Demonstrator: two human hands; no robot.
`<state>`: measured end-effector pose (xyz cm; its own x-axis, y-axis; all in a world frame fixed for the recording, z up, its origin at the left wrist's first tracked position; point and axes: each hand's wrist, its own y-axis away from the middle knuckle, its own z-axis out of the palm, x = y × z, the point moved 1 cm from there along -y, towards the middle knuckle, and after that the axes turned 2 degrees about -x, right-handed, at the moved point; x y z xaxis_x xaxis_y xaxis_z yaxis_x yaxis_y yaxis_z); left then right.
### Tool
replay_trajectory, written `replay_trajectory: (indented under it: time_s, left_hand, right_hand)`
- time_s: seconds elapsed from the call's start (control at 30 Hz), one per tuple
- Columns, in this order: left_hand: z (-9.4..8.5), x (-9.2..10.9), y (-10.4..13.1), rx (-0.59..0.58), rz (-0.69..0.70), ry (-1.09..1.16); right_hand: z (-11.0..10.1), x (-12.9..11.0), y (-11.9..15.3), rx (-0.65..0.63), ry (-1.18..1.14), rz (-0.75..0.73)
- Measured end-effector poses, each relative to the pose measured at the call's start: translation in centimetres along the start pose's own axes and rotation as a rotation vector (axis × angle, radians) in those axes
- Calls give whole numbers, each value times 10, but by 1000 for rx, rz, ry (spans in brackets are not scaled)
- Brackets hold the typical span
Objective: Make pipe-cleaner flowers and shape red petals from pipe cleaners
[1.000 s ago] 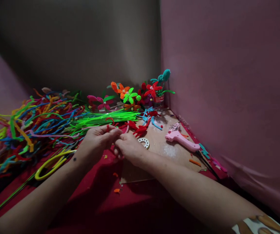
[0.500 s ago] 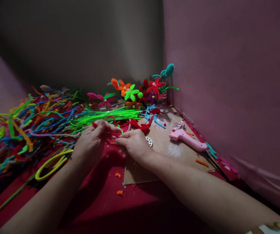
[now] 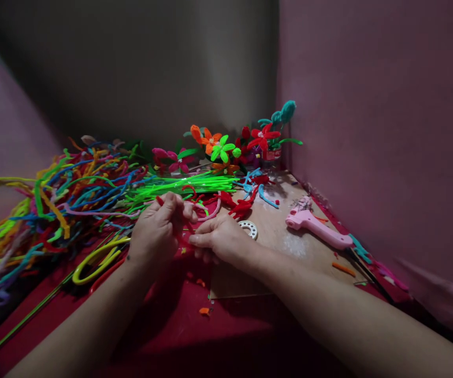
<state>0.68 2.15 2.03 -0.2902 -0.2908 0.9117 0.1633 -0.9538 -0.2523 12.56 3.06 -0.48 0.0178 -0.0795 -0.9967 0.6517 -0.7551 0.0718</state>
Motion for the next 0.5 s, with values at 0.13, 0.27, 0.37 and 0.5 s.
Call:
replay_trajectory:
  time_s: [0.13,0.27,0.37,0.5]
  left_hand:
    - [-2,5,-4,-21,5,33]
    - [-14,12,-17,33,55,109]
    - [-27,11,-26,125,-78,143]
    - [-36,5,-26,174,-298,67]
  right_hand:
    - [1,-4,3,57,12,-9]
    - [-1,-3,2,159,-107,-43]
    - [-5,1,-1,224,-246,-43]
    - [-11,4,-4,302,-389,-63]
